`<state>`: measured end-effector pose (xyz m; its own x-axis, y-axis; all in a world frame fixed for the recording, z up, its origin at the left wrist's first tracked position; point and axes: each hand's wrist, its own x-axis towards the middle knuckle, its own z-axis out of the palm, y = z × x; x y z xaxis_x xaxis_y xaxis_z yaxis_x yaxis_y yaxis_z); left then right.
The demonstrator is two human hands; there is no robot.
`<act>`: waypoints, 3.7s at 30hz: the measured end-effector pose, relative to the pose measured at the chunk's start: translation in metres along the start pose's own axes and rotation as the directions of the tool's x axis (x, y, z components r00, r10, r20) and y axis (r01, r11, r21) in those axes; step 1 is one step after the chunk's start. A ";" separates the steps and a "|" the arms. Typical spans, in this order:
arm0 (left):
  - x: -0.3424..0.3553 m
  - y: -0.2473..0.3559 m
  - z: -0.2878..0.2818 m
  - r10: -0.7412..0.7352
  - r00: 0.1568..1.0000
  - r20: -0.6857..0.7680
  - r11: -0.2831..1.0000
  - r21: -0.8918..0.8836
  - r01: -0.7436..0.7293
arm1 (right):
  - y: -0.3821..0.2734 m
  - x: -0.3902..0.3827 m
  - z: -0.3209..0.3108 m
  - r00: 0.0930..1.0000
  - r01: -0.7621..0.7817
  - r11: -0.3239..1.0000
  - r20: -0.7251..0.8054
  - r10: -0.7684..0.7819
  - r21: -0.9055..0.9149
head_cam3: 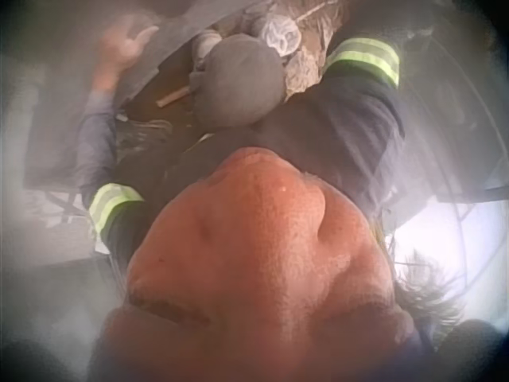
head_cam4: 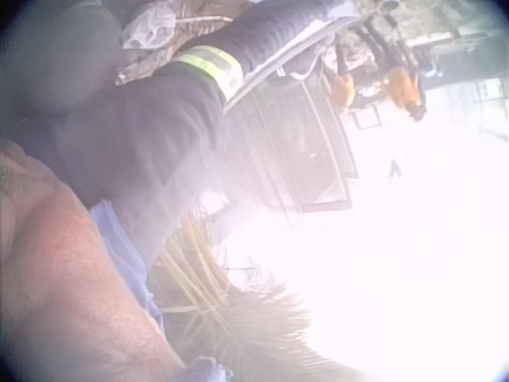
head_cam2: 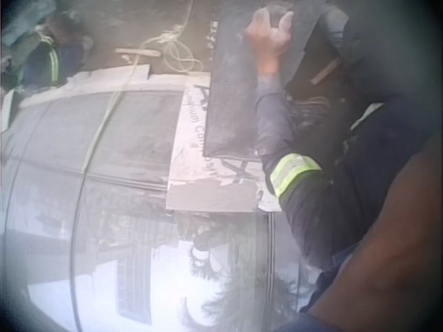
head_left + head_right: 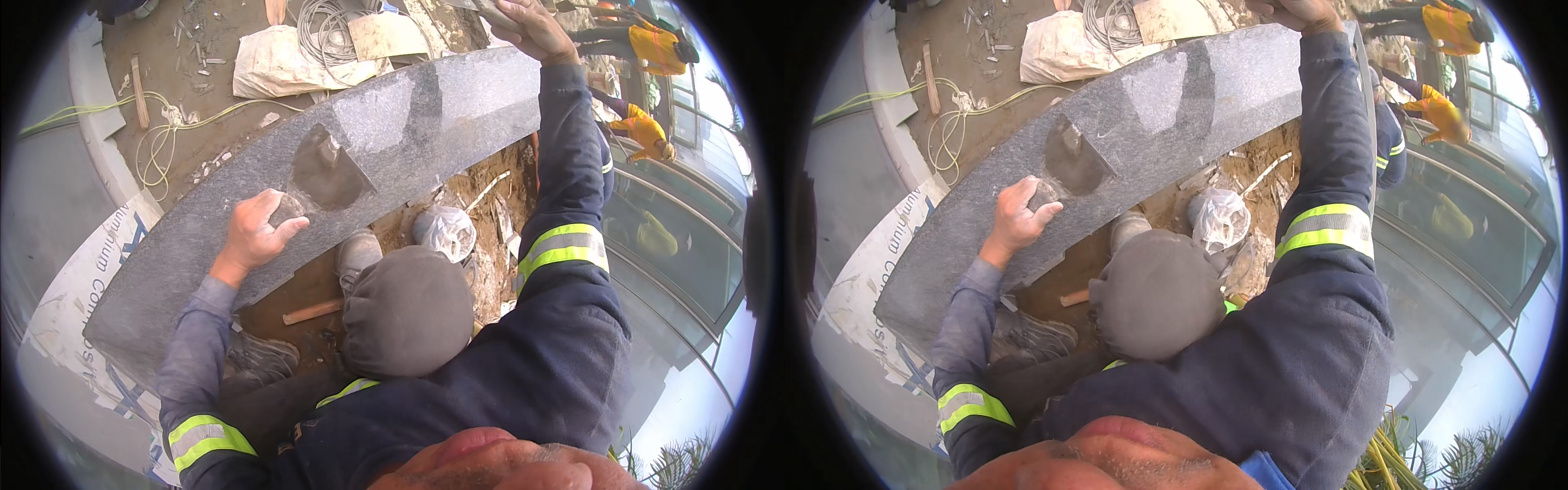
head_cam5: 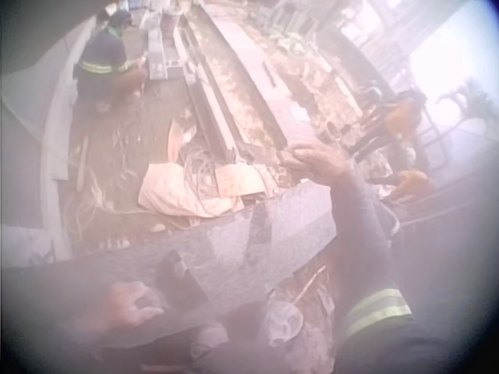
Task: The person applies adhesive from a tube onto a stone tile using a trowel and spreads it evenly across the surface. The person then scrapes and smooths the adhesive on the tile, preparing it for installation.
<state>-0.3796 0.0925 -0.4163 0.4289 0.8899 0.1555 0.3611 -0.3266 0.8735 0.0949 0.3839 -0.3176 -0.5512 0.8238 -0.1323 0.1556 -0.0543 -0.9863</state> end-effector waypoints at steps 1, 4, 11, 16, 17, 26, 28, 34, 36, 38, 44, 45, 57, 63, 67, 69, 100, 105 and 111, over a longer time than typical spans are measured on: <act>-0.002 0.001 -0.002 -0.005 1.000 -0.003 1.000 0.018 0.005 | -0.010 -0.017 0.008 1.000 0.006 0.994 -0.014 -0.004 0.106; -0.002 0.002 -0.001 -0.002 0.999 -0.032 1.000 0.017 0.003 | -0.029 -0.079 0.030 0.981 0.132 0.967 -0.167 -0.096 0.218; 0.000 0.009 0.004 -0.048 0.999 -0.012 0.999 -0.022 0.047 | 0.025 -0.213 0.035 0.710 -0.014 0.958 -0.672 0.211 0.286; 0.014 0.034 0.002 -0.153 0.988 0.021 0.988 -0.006 0.153 | 0.019 -0.212 0.118 0.695 0.062 0.963 -0.704 0.145 0.260; 0.021 0.043 -0.003 -0.144 0.990 0.011 0.990 -0.005 0.144 | 0.010 -0.203 0.136 0.749 0.050 0.982 -0.658 0.083 0.181; 0.055 0.095 -0.073 -0.071 0.988 0.141 0.985 0.166 0.047 | -0.065 -0.156 0.209 0.847 0.252 0.793 -0.271 -0.458 -0.554; 0.050 0.099 -0.072 0.031 0.999 0.009 0.992 0.122 -0.032 | -0.064 -0.151 0.213 0.830 0.326 0.765 -0.220 -0.513 -0.555; 0.046 0.113 -0.069 0.054 0.998 -0.027 0.994 0.102 -0.050 | -0.052 -0.154 0.222 0.839 0.369 0.827 -0.230 -0.492 -0.424; 0.046 0.118 -0.070 0.065 0.998 -0.019 0.994 0.086 -0.063 | -0.047 -0.156 0.225 0.849 0.350 0.826 -0.224 -0.479 -0.442; 0.047 0.120 -0.070 0.103 0.995 -0.015 0.993 0.063 -0.102 | -0.041 -0.160 0.229 0.837 0.333 0.814 -0.247 -0.487 -0.476; 0.037 0.118 -0.060 0.256 0.959 -0.124 0.955 0.183 -0.232 | -0.030 -0.178 0.236 0.834 0.288 0.820 -0.291 -0.469 -0.495; 0.036 0.119 -0.060 0.191 0.973 -0.129 0.973 0.154 -0.170 | -0.025 -0.180 0.234 0.835 0.274 0.841 -0.319 -0.449 -0.467; 0.024 0.077 -0.024 0.016 1.000 -0.021 0.994 0.112 -0.013 | 0.067 -0.199 0.072 0.561 -0.539 0.618 -0.791 -0.243 -0.572; 0.001 0.051 -0.005 -0.064 0.996 0.066 0.990 0.126 0.055 | 0.080 -0.151 0.007 0.533 -0.749 0.371 -0.832 -0.152 -0.548; 0.014 0.058 -0.022 -0.018 1.000 0.022 0.988 0.153 0.014 | 0.091 -0.133 -0.013 0.594 -0.751 0.286 -0.798 -0.102 -0.595; 0.020 0.059 -0.039 0.059 0.997 -0.053 0.981 0.187 -0.048 | 0.093 -0.128 -0.003 0.658 -0.705 0.290 -0.749 -0.071 -0.647; -0.017 0.018 -0.218 0.013 0.905 -0.426 0.967 0.236 0.096 | -0.011 -0.119 0.135 0.794 -0.541 0.506 -0.607 0.041 -0.672; -0.026 0.006 -0.229 -0.062 0.900 -0.431 0.942 0.273 0.195 | 0.031 -0.108 0.093 0.768 -0.596 0.305 -0.638 -0.054 -0.743; -0.027 0.001 -0.235 -0.158 0.877 -0.454 0.932 0.225 0.285 | 0.048 -0.092 0.157 0.816 -0.549 0.295 -0.578 -0.013 -0.782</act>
<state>-0.5858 0.1427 -0.3107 -0.0573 0.9765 0.2076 0.6452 -0.1225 0.7541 0.0244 0.2170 -0.3680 0.0218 0.9990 -0.0389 0.9896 -0.0271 -0.1410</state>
